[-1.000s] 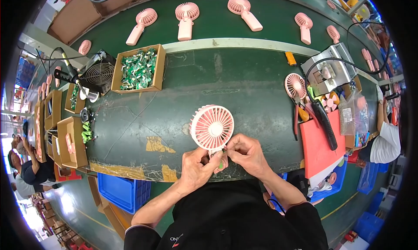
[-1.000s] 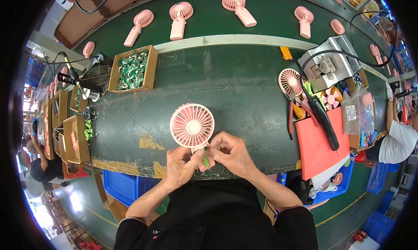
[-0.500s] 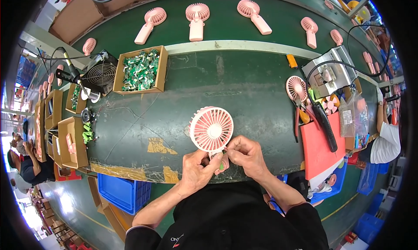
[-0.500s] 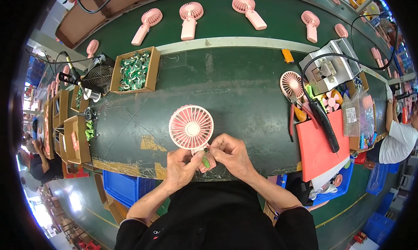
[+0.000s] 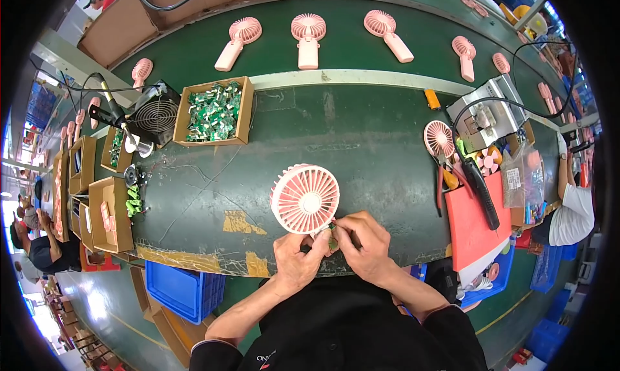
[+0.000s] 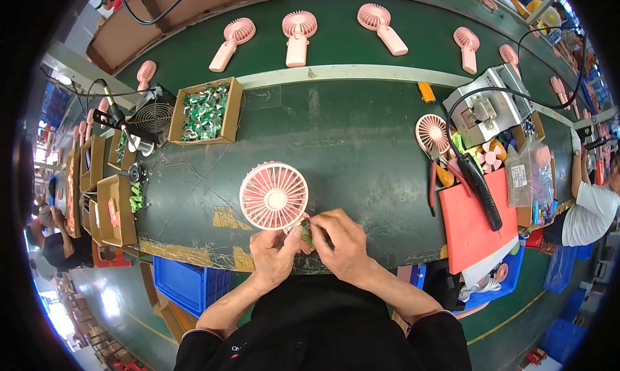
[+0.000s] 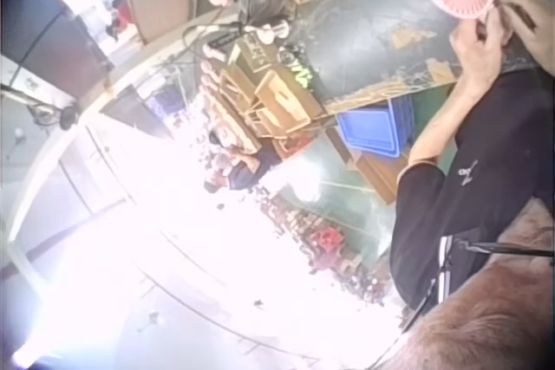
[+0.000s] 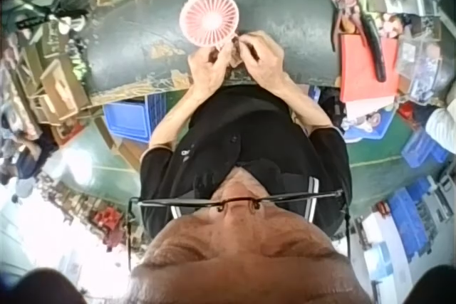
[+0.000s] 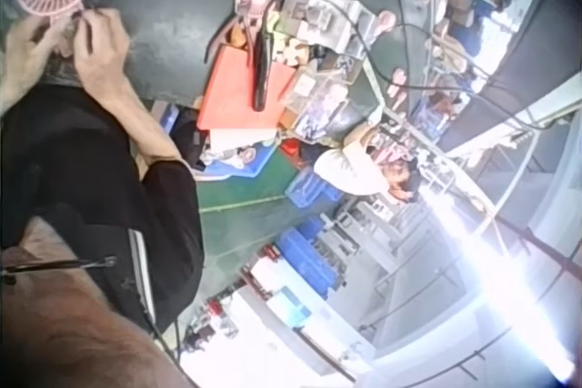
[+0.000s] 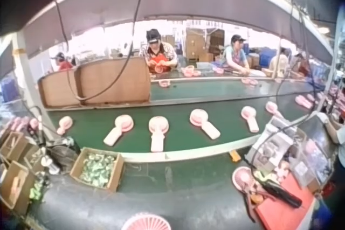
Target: The person assembles portable electric fans by inserting circuit components and batteries into the casing handles, fitting the housings together, and driving screws using an electric screwdriver before placing the fans onto the conveyor belt.
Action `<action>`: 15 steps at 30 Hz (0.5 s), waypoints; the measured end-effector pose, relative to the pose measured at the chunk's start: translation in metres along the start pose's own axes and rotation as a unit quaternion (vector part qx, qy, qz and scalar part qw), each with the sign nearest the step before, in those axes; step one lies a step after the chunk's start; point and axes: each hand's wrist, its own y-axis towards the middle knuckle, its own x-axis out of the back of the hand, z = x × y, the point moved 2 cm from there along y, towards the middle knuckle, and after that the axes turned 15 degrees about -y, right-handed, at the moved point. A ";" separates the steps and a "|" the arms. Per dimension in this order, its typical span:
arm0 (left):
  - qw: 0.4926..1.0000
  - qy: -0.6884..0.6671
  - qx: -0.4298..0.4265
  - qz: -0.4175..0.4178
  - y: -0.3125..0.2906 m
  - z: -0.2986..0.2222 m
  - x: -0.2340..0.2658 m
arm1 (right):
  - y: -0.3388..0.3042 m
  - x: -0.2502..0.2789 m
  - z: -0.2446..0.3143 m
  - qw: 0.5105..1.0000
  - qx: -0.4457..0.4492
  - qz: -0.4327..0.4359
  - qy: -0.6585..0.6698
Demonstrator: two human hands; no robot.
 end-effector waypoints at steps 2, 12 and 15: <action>1.000 -0.001 -0.017 -0.010 0.001 0.003 0.000 | 0.002 0.000 0.002 0.999 0.025 -0.001 -0.028; 0.986 0.077 -0.138 -0.046 0.008 -0.009 -0.003 | 0.001 -0.001 0.013 0.996 0.059 0.006 -0.069; 0.973 0.078 -0.202 -0.086 0.005 -0.008 0.005 | 0.000 -0.005 0.022 0.997 0.036 0.048 -0.046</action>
